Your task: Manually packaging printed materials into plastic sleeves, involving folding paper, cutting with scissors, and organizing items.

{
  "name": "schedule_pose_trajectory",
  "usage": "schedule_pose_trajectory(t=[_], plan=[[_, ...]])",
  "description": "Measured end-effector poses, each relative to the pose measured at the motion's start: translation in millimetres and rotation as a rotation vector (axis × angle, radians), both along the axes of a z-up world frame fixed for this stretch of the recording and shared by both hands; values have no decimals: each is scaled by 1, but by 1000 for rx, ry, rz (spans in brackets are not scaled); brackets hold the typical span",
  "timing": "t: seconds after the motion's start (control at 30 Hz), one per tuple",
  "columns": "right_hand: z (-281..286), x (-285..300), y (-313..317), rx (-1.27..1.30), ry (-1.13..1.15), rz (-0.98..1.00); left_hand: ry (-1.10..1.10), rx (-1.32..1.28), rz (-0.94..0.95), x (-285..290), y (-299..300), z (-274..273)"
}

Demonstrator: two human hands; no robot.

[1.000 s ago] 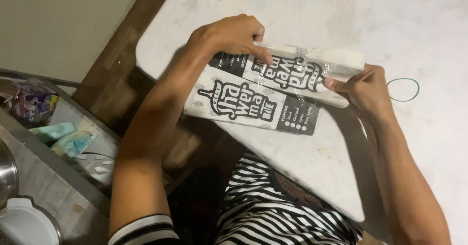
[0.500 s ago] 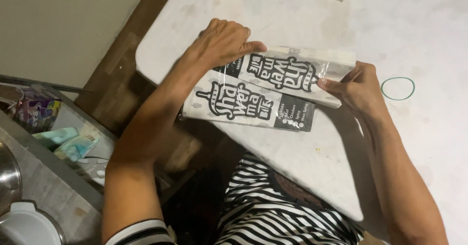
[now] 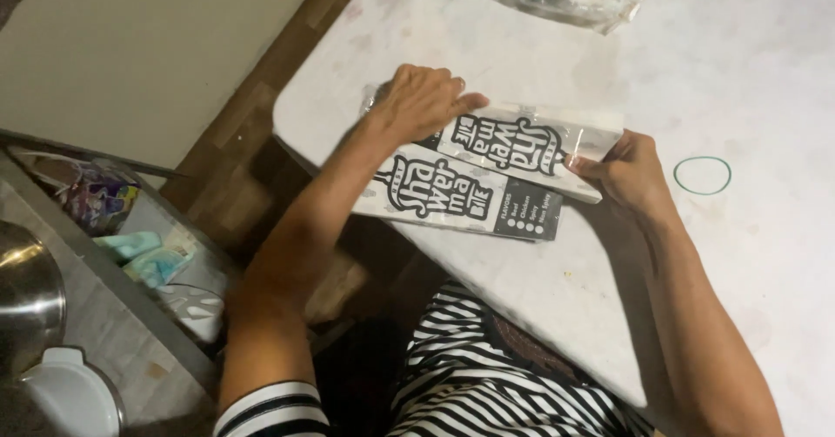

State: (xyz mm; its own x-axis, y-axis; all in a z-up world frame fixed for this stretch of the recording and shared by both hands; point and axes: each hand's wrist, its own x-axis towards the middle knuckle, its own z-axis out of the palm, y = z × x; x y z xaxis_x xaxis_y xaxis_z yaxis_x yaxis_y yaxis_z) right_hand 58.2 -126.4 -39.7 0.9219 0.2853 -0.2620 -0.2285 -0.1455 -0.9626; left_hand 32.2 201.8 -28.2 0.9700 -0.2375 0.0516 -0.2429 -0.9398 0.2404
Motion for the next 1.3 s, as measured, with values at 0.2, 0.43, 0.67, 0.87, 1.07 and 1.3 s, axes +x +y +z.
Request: schedule_pose_trajectory(t=[0.2,0.43,0.67,0.87,1.07,1.3], plan=[[35,-5,8,48,144,102,76,34,174,-5,-41,15],[25,-2,11,-71,42,144,-13,-212,212,-12,-54,32],[21,-2,19,59,40,128,23,-177,188,-7,-59,32],[50,-14,42,-25,-33,282,55,-204,181,0,-64,27],[39,-17,50,87,108,202,-29,-153,88,10,-57,15],[-64,39,2,-278,-273,238,60,-233,115,22,-52,36]])
